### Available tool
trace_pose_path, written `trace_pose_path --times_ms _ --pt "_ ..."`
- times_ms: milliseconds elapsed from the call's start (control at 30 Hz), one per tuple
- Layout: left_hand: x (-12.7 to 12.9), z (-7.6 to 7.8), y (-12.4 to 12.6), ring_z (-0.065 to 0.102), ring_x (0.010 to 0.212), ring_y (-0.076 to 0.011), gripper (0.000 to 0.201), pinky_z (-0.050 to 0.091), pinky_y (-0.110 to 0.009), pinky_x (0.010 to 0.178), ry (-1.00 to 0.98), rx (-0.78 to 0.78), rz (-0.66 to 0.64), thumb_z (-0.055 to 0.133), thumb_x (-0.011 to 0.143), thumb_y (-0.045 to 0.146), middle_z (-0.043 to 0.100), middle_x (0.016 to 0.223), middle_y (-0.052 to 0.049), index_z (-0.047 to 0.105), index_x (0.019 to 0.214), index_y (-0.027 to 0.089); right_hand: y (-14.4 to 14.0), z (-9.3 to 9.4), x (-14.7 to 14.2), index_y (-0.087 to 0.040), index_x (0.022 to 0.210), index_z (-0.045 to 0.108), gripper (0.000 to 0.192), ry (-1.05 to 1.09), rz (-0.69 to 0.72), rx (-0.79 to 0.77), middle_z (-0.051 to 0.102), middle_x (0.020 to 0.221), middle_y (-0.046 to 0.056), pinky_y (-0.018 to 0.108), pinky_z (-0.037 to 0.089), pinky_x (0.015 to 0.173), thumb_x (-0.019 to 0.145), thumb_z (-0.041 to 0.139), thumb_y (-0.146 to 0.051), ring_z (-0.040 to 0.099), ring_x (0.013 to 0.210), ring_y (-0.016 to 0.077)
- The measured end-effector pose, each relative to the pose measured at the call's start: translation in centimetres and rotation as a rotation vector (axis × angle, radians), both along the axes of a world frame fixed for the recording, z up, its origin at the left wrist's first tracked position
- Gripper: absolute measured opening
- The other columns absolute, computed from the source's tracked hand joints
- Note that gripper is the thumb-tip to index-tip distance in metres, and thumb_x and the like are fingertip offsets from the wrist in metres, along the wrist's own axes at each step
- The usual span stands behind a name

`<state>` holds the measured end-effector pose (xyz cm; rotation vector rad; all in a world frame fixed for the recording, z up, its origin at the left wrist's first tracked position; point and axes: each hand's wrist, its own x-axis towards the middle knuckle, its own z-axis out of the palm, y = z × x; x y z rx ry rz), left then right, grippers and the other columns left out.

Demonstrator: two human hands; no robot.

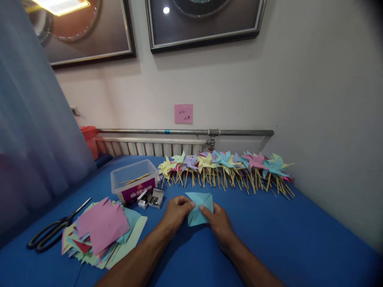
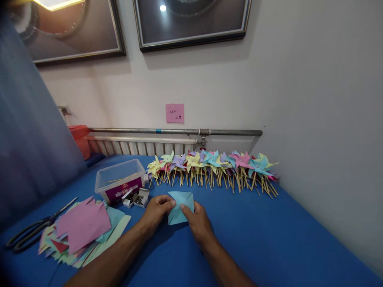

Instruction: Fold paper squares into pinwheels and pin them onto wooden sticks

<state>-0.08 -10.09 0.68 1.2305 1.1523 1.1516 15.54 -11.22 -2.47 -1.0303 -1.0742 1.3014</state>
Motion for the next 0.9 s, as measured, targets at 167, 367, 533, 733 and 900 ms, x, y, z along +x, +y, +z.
trace_pose_path --times_ms 167,367,533,733,900 --pt "0.1 -0.2 0.1 0.04 0.049 -0.009 0.032 0.03 -0.024 0.051 -0.097 -0.07 -0.019 0.081 0.054 0.04 0.052 0.05 0.004 0.061 0.06 0.015 -0.1 0.0 -0.1 -0.015 0.099 0.075 0.053 -0.084 -0.002 0.01 0.077 0.079 0.006 0.03 0.051 0.062 0.071 0.08 -0.06 0.068 0.067 0.0223" --pt "0.1 -0.8 0.4 0.045 0.049 -0.0096 0.035 0.035 -0.024 0.052 -0.132 -0.082 0.056 0.083 0.051 0.04 0.057 0.053 0.003 0.063 0.063 0.014 -0.2 0.0 -0.3 -0.015 0.101 0.074 0.055 -0.042 0.043 -0.004 0.076 0.078 0.006 0.031 0.051 0.062 0.071 0.079 -0.061 0.066 0.066 0.0214" --pt "0.2 -1.0 0.4 0.043 0.047 -0.0089 0.038 0.033 -0.024 0.049 -0.154 -0.092 0.095 0.084 0.051 0.043 0.055 0.051 0.004 0.062 0.064 0.015 -0.1 -0.2 -0.3 -0.014 0.099 0.074 0.052 -0.037 0.035 -0.013 0.077 0.08 0.007 0.033 0.052 0.066 0.069 0.081 -0.056 0.067 0.068 0.0231" --pt "0.3 -1.0 0.4 0.045 0.05 -0.0092 0.037 0.036 -0.024 0.052 -0.173 -0.09 0.051 0.084 0.051 0.042 0.056 0.053 0.003 0.062 0.063 0.014 0.0 -0.1 -0.3 -0.013 0.099 0.074 0.055 -0.074 0.017 -0.009 0.077 0.081 0.008 0.033 0.053 0.065 0.069 0.08 -0.059 0.068 0.069 0.0238" --pt "0.3 -1.2 0.6 0.041 0.046 -0.0082 0.037 0.032 -0.024 0.049 -0.154 -0.081 0.053 0.085 0.049 0.041 0.053 0.049 0.004 0.06 0.059 0.016 -0.1 0.0 -0.3 -0.013 0.096 0.075 0.055 -0.114 -0.002 -0.016 0.077 0.078 0.007 0.031 0.051 0.061 0.068 0.079 -0.061 0.067 0.065 0.0225"
